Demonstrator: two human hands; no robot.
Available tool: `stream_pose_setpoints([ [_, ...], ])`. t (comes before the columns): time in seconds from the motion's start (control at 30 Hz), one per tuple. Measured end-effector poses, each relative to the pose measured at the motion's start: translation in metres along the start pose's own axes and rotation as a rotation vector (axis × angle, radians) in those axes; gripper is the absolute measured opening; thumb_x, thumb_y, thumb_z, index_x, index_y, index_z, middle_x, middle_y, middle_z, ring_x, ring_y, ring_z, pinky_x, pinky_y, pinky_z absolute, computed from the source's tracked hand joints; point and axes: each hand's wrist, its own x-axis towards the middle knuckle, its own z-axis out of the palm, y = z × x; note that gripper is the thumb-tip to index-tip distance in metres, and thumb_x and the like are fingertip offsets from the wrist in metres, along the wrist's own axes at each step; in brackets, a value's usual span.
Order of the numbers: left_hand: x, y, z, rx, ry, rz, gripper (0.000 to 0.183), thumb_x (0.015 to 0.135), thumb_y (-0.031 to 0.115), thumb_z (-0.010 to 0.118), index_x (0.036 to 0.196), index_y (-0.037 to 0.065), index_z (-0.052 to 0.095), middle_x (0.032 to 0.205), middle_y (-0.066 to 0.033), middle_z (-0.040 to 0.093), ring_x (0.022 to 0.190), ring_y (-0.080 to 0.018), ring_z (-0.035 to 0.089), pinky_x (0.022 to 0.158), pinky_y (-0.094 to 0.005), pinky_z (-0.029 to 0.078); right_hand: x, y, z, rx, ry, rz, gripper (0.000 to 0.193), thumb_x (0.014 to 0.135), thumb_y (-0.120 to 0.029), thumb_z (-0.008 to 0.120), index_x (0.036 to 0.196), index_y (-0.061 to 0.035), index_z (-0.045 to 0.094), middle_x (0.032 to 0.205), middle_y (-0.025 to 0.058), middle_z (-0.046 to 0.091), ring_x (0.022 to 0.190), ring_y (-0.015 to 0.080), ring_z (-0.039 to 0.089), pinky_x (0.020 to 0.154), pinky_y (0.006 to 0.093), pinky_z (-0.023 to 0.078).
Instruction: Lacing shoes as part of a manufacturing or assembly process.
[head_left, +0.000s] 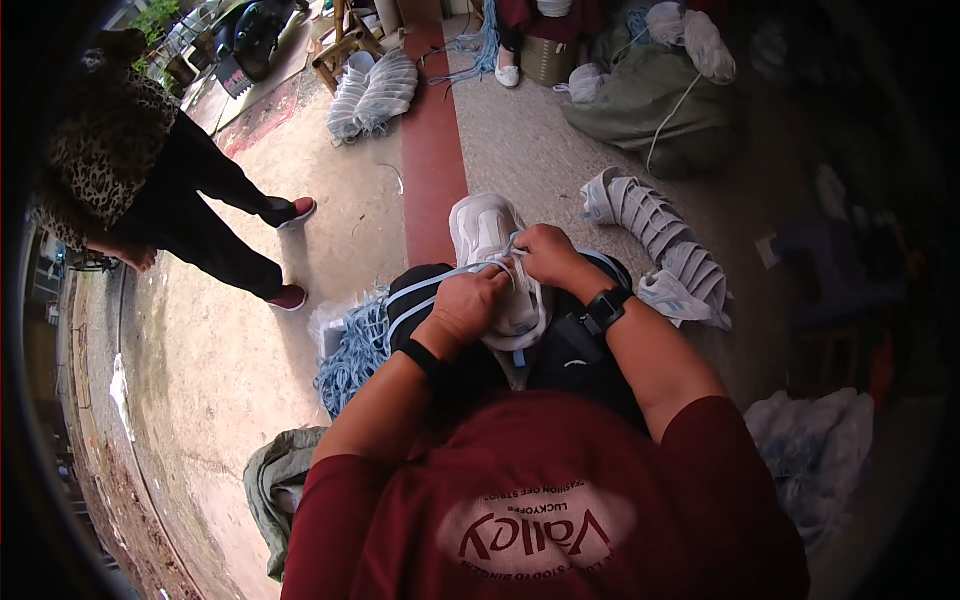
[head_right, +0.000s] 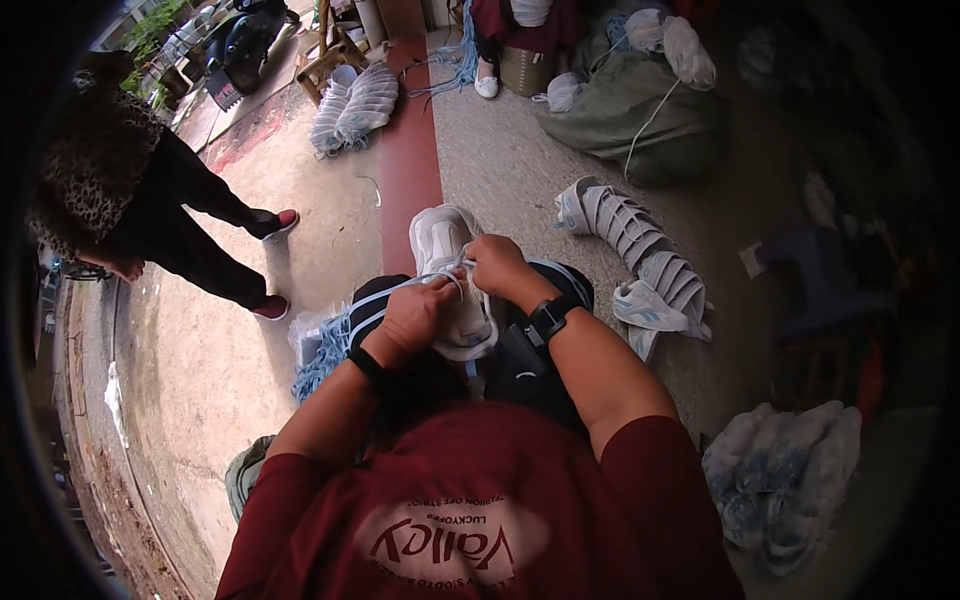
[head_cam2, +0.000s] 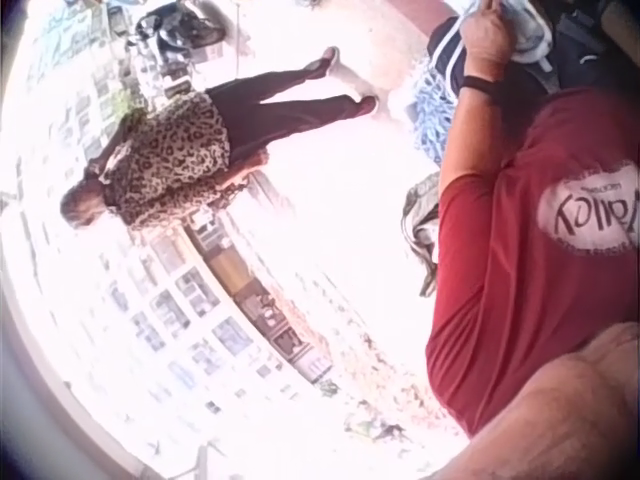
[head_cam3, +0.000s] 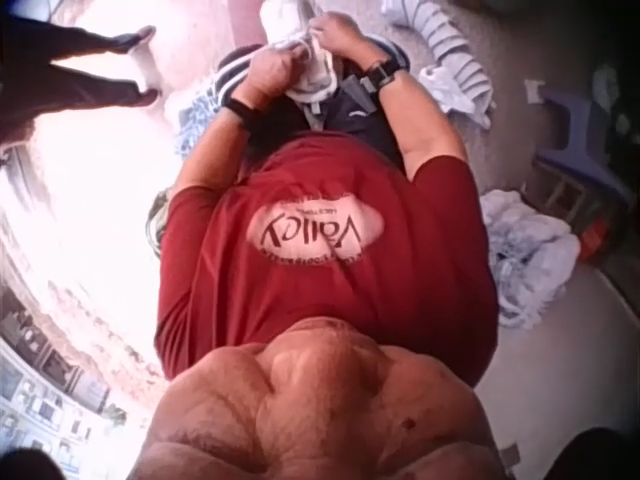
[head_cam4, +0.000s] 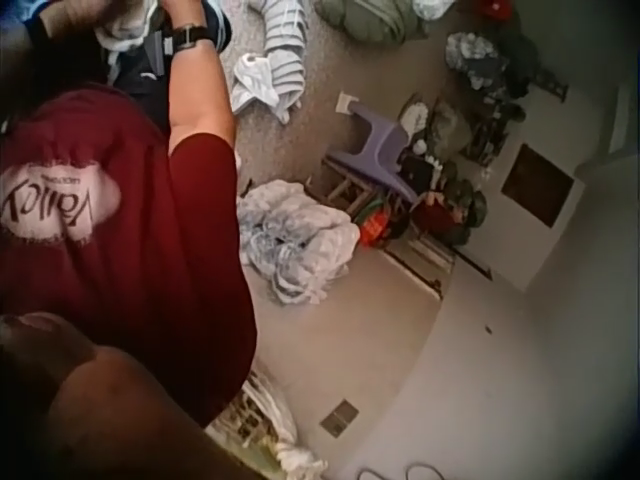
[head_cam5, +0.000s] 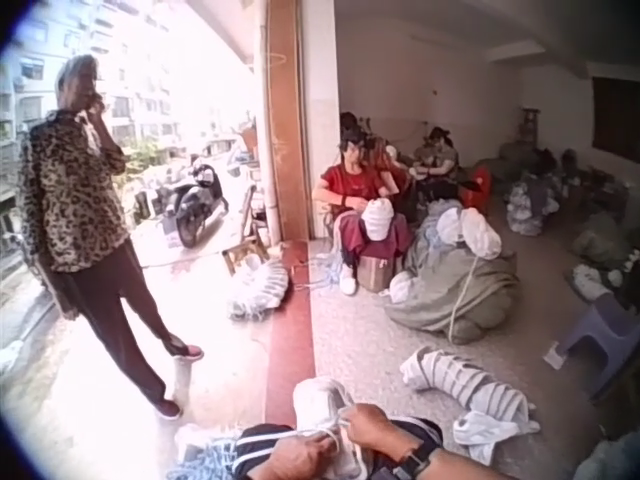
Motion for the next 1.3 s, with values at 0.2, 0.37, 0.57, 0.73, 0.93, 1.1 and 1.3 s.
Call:
stream_pose_setpoints([
  [0.2,-0.002,-0.004,-0.001,-0.101,0.069,-0.012,0.025,0.071,0.013,0.058,0.096,0.011,0.056,0.108,-0.004,0.059,0.072,-0.0284,0.061,0.059,-0.0364,0.049,-0.006,0.004,0.008,0.288,0.092,0.005,0.01,0.068,-0.011,0.057,0.071,-0.0039,0.063,0.076,0.02,0.06,0.074,0.0359,0.059,0.066,0.0414,0.046],
  [0.37,0.011,-0.001,0.006,-0.173,0.309,-0.126,0.016,0.072,0.014,0.059,0.087,0.009,0.056,0.089,-0.0085,0.058,0.068,-0.0295,0.06,0.057,-0.0389,0.048,-0.008,0.007,0.019,0.364,0.262,-0.069,0.013,0.067,-0.004,0.054,0.076,-0.0013,0.063,0.073,0.0207,0.06,0.074,0.0356,0.059,0.068,0.0392,0.046],
  [0.57,0.027,-0.003,0.026,-0.128,0.211,-0.337,0.013,0.076,0.016,0.058,0.085,0.007,0.057,0.081,-0.0139,0.06,0.071,-0.0319,0.061,0.059,-0.039,0.049,-0.009,0.01,0.015,0.491,0.196,-0.019,0.025,0.064,0.007,0.05,0.083,0.0024,0.066,0.077,0.0152,0.063,0.076,0.0237,0.06,0.072,0.0308,0.046],
  [0.73,0.037,0.002,0.015,0.101,0.08,-0.252,0.016,0.077,0.016,0.055,0.083,0.002,0.058,0.081,-0.0168,0.061,0.068,-0.0315,0.062,0.054,-0.0391,0.049,-0.008,0.011,0.009,0.699,-0.017,0.059,0.02,0.065,0.003,0.051,0.08,0.0035,0.065,0.072,0.0164,0.063,0.07,0.0157,0.06,0.066,0.0281,0.046],
  [0.93,-0.008,0.043,-0.032,-0.554,-0.214,0.134,0.016,0.075,0.017,0.054,0.077,0.001,0.055,0.073,-0.019,0.056,0.068,-0.0352,0.056,0.062,-0.0429,0.045,-0.023,-0.002,0.015,0.625,0.253,0.208,0.013,0.063,-0.001,0.06,0.075,0.0027,0.063,0.07,0.0152,0.063,0.068,0.0173,0.061,0.061,0.029,0.047],
  [1.1,-0.053,0.038,-0.033,-0.837,-0.099,-0.047,0.015,0.077,0.013,0.054,0.077,-0.003,0.053,0.069,-0.0181,0.054,0.064,-0.0314,0.057,0.061,-0.0368,0.045,-0.036,-0.035,-0.015,0.33,0.34,-0.2,0.019,0.071,-0.006,0.058,0.088,0.0012,0.061,0.087,0.0165,0.062,0.082,0.0277,0.061,0.073,0.0325,0.047],
  [1.3,-0.046,0.028,-0.05,-0.939,0.084,-0.249,0.024,0.077,0.009,0.055,0.099,-0.001,0.06,0.082,-0.0155,0.063,0.075,-0.0186,0.063,0.068,-0.0295,0.048,-0.055,-0.083,-0.031,0.755,-0.276,-0.219,0.022,0.085,-0.014,0.053,0.098,0.0026,0.059,0.085,0.0109,0.061,0.079,0.0161,0.058,0.073,0.0292,0.046],
])
